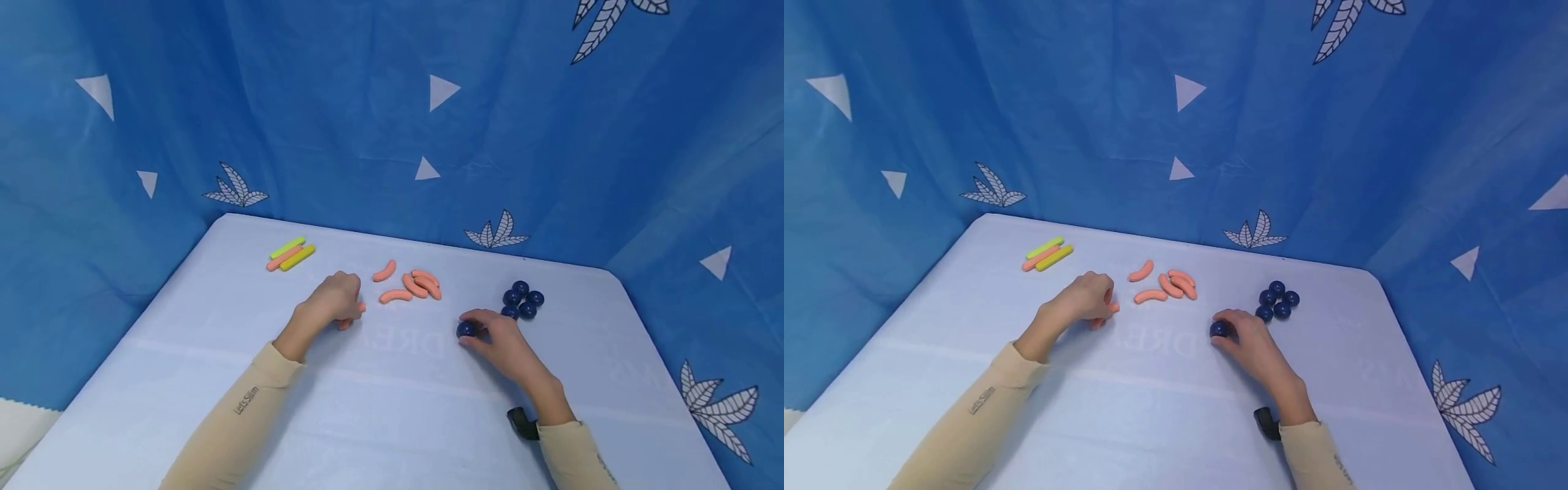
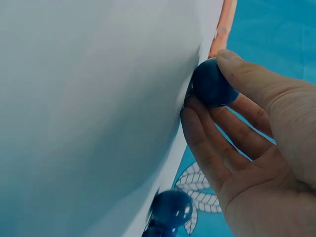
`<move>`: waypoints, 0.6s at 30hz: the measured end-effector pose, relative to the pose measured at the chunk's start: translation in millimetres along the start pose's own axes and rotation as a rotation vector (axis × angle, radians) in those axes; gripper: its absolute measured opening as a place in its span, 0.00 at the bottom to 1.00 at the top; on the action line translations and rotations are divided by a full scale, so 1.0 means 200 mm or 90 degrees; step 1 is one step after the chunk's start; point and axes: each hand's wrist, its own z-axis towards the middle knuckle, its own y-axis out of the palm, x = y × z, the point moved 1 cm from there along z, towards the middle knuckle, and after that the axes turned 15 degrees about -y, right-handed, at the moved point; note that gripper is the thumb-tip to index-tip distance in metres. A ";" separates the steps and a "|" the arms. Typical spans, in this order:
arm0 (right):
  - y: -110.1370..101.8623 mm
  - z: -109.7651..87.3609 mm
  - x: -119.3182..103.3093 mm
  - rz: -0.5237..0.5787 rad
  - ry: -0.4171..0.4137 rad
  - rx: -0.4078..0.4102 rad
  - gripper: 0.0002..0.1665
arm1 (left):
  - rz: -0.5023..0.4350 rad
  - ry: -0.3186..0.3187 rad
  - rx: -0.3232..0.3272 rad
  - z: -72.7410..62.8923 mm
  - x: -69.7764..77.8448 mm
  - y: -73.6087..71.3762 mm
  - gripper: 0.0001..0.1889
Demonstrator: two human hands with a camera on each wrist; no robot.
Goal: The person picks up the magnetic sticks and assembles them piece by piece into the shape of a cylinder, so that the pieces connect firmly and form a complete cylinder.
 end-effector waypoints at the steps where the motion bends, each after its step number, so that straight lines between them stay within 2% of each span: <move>1: 0.01 0.01 -0.01 0.002 0.000 -0.001 0.21 | 0.005 -0.005 -0.020 -0.01 0.00 0.00 0.07; 5: 0.05 0.06 -0.06 0.011 -0.009 -0.009 0.20 | 0.010 0.009 -0.059 -0.04 0.02 0.02 0.08; 11: 0.12 0.19 -0.16 0.033 -0.018 -0.035 0.20 | -0.004 0.079 -0.046 -0.05 0.08 0.09 0.10; 18: 0.21 0.31 -0.25 0.052 -0.097 -0.039 0.19 | -0.033 0.181 -0.038 -0.04 0.13 0.14 0.12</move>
